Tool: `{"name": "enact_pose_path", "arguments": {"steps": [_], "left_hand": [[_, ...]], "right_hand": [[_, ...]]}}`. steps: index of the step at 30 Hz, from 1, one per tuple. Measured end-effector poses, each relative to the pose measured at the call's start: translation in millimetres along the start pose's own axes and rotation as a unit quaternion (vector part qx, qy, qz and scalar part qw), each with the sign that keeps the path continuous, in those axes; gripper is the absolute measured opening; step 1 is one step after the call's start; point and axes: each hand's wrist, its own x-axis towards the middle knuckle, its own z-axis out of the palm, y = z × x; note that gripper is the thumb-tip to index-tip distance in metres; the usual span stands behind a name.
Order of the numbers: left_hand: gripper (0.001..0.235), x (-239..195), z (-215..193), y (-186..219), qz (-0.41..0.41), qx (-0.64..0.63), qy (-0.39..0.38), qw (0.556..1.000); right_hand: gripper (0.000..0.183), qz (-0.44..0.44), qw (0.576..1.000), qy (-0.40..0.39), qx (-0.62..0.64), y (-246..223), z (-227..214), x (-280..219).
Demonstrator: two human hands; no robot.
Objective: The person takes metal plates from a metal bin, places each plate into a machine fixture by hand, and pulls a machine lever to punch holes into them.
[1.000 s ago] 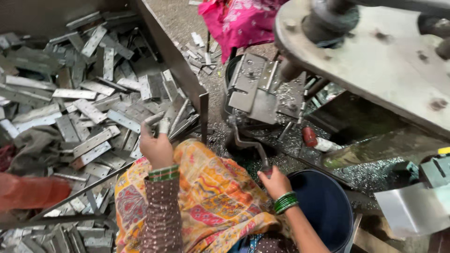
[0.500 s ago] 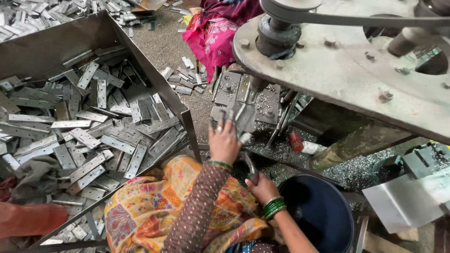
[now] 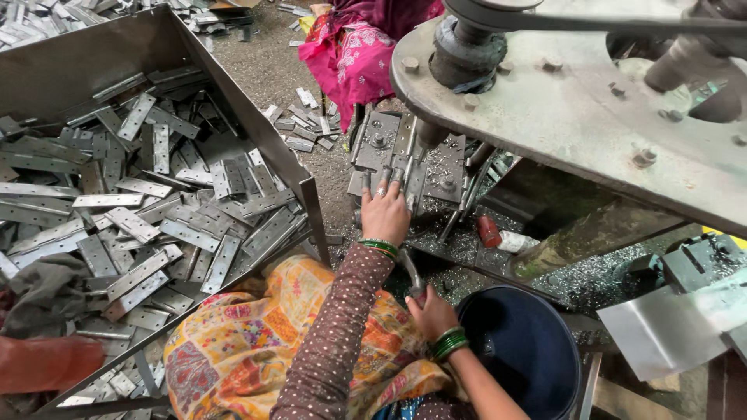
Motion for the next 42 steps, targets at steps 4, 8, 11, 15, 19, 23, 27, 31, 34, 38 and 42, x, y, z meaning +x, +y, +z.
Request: {"name": "enact_pose_path", "arguments": {"steps": [4,8,11,15,19,23,27,31,34,38,42], "left_hand": [[0.030,-3.3,-1.2,0.2,-0.007,-0.007,0.010,1.000],[0.027,-13.2,-10.2,-2.0,-0.005,-0.032,0.014,0.999],[0.023,-24.8,-15.1,-3.0,0.021,-0.009,0.010,1.000],[0.035,-12.2,3.9,-2.0,0.046,0.066,-0.030,0.996],[0.048,18.5,26.0,2.2,0.024,0.053,0.019,0.998],[0.029,22.3,10.8,5.4,0.026,0.110,-0.032,0.993],[0.026,13.7,-10.9,0.7,0.014,0.066,-0.026,0.997],[0.021,0.8,-13.6,1.4,0.010,-0.001,-0.011,1.000],[0.019,7.8,-5.1,-0.6,0.006,-0.010,-0.007,1.000],[0.019,38.4,14.3,0.5,-0.020,-0.031,-0.008,0.999],[0.019,36.8,17.8,-0.6,-0.018,-0.042,0.020,0.999]], "right_hand": [[0.056,0.022,0.997,0.071,-0.036,21.2,65.6,7.8],[0.053,0.005,0.998,0.063,-0.003,32.1,72.6,14.3],[0.057,0.030,0.999,0.030,-0.027,12.6,39.1,10.4],[0.055,0.037,0.995,-0.086,0.017,-18.5,-38.3,14.8],[0.055,0.005,0.997,-0.061,0.041,-25.5,-54.7,0.7],[0.050,0.047,0.999,-0.008,-0.006,-2.0,9.2,-9.1],[0.057,-0.016,0.996,0.093,0.000,25.8,60.2,14.3],[0.062,0.031,0.999,0.033,-0.017,15.2,51.5,6.5],[0.074,0.041,0.997,-0.032,-0.053,-1.3,0.7,2.9],[0.060,0.041,0.994,-0.083,-0.061,-11.4,-30.6,6.7],[0.064,-0.006,0.997,0.035,-0.064,10.9,33.1,-2.2]]}}
